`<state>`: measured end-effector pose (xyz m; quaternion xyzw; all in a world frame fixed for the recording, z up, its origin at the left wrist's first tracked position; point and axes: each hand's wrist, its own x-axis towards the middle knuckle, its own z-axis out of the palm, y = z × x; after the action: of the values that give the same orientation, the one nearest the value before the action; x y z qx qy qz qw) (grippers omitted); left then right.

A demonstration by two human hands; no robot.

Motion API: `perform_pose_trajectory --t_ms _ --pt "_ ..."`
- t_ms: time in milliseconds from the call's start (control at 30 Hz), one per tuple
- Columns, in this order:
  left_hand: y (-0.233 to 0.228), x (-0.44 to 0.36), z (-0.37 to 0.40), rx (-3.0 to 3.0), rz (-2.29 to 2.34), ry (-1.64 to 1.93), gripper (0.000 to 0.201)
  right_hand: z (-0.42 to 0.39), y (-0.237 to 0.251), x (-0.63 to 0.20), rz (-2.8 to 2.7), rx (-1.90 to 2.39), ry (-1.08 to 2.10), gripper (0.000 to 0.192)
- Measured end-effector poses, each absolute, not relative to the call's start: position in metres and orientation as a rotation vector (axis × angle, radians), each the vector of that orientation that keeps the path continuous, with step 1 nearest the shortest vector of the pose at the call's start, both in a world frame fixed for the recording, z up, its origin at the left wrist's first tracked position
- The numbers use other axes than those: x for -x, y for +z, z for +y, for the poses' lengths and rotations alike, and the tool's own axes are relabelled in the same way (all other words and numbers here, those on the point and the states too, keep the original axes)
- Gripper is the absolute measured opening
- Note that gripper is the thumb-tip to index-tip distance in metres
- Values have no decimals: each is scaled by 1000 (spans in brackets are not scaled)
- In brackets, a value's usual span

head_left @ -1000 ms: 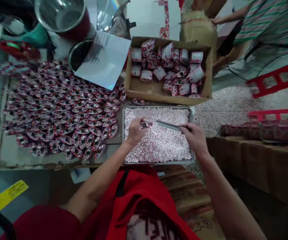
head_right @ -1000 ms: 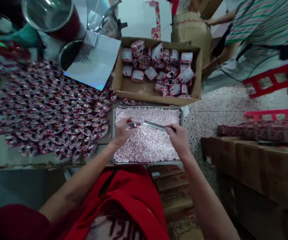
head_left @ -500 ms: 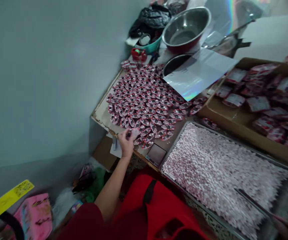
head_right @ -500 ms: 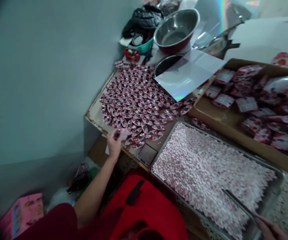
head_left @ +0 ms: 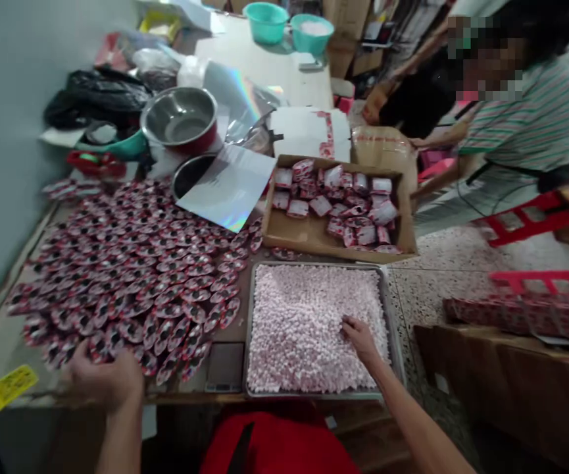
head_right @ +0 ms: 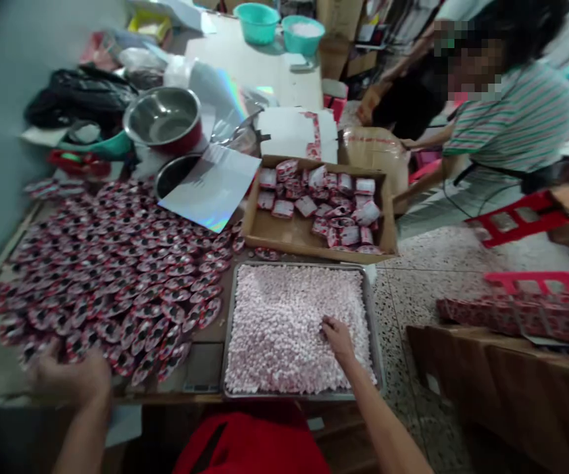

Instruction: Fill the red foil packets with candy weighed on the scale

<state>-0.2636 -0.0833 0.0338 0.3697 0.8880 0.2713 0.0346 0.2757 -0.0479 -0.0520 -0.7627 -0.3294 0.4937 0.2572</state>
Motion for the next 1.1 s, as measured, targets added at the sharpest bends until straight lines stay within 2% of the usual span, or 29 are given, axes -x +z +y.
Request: perform_pose_trajectory --t_ms 67,100,167,267,400,500,600,700,867,967,1100 --pt "42 219 -14 -1460 2590 1084 29 -50 -46 -276 -861 1985 1406 49" --pt "45 189 31 -1703 2340 1054 26 -50 -43 -276 -849 1942 1435 49" --pt "45 120 132 -2062 1898 695 28 -51 -35 -278 -822 1872 1474 51" --pt "30 27 270 -2197 1630 474 35 -52 -25 -280 -764 1823 1488 50" --pt "-1 -27 355 -2174 1519 276 40 -58 -6 -277 -672 1810 1469 44" --pt "-12 -21 356 -2182 1449 293 40 -58 15 -274 -585 1807 1464 41" --pt "-4 -4 331 -2205 1397 357 44 -44 42 -274 -502 1804 1463 42" --pt "20 14 285 -2224 1355 428 52 -16 74 -276 -516 1784 1458 42" --pt "57 34 183 -2240 1198 624 46 40 125 -277 -719 1728 1471 39" --pt "59 34 136 -2207 1167 604 40 64 135 -274 -883 1718 1469 32" --pt "45 24 103 -2100 1165 575 44 74 124 -270 -1155 1763 1431 28"
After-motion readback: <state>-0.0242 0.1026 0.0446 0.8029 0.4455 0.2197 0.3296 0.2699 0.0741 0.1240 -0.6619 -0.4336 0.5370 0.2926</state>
